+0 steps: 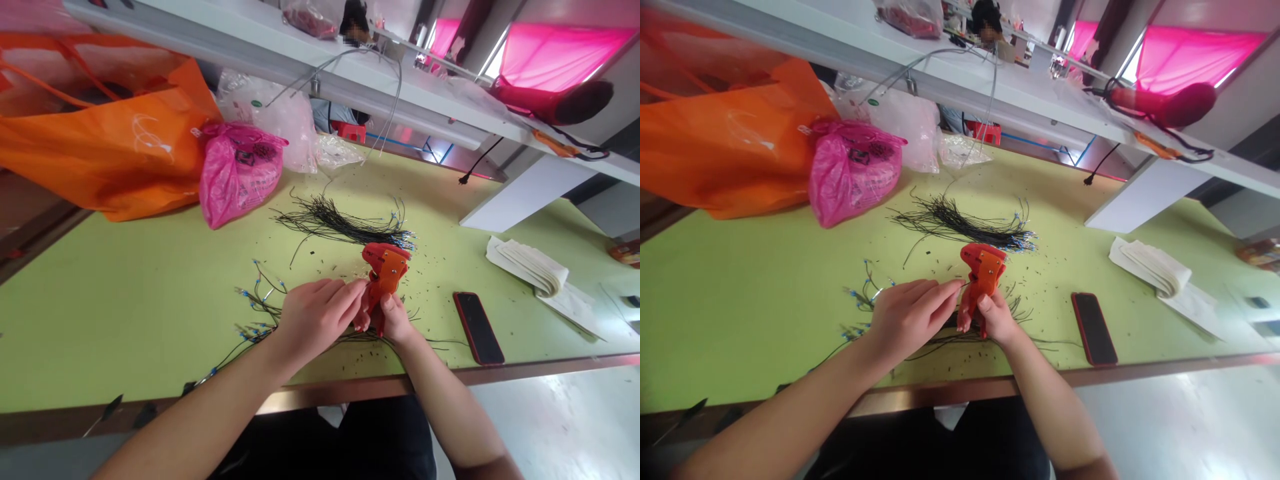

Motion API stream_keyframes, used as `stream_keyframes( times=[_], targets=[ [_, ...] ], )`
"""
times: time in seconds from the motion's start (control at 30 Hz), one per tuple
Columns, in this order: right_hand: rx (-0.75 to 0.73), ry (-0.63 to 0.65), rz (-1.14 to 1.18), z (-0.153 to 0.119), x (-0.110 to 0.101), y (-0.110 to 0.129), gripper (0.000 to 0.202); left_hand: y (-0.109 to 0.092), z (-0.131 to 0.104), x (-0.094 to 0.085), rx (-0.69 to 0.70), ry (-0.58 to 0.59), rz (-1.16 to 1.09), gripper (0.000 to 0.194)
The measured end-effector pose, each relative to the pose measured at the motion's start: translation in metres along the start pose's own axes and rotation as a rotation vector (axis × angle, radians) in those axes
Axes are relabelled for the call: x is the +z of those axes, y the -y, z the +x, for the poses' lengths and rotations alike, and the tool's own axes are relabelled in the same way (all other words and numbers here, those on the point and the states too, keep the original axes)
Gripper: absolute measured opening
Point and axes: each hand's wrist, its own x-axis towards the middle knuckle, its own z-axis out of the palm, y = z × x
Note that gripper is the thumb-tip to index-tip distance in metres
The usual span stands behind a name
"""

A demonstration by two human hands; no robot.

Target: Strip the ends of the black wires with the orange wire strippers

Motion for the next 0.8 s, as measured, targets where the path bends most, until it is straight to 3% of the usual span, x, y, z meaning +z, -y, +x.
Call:
stream_keyframes(
  times=[0.4, 0.53, 0.63, 0.8],
  targets=[
    [-0.218, -0.182, 0.094, 0.005, -0.001, 0.025, 0.058, 0.003, -0.004, 0.005, -0.088, 0.011, -0.12, 0.016],
    [-0.309, -0.299, 0.085, 0.008, -0.006, 0.035, 0.054, -0.004, -0.004, 0.001, -0.154, 0.102, -0.174, 0.017],
    [-0.36, -0.374, 0.111, 0.009, -0.011, 0.043, 0.049, -0.012, -0.007, -0.005, -0.292, 0.222, -0.316, 0.019],
    [-0.405, -0.376, 0.217, 0.006, -0.017, 0.051, 0.046, -0.019, -0.019, 0.002, -0.72, 0.387, -0.632, 0.033]
  ],
)
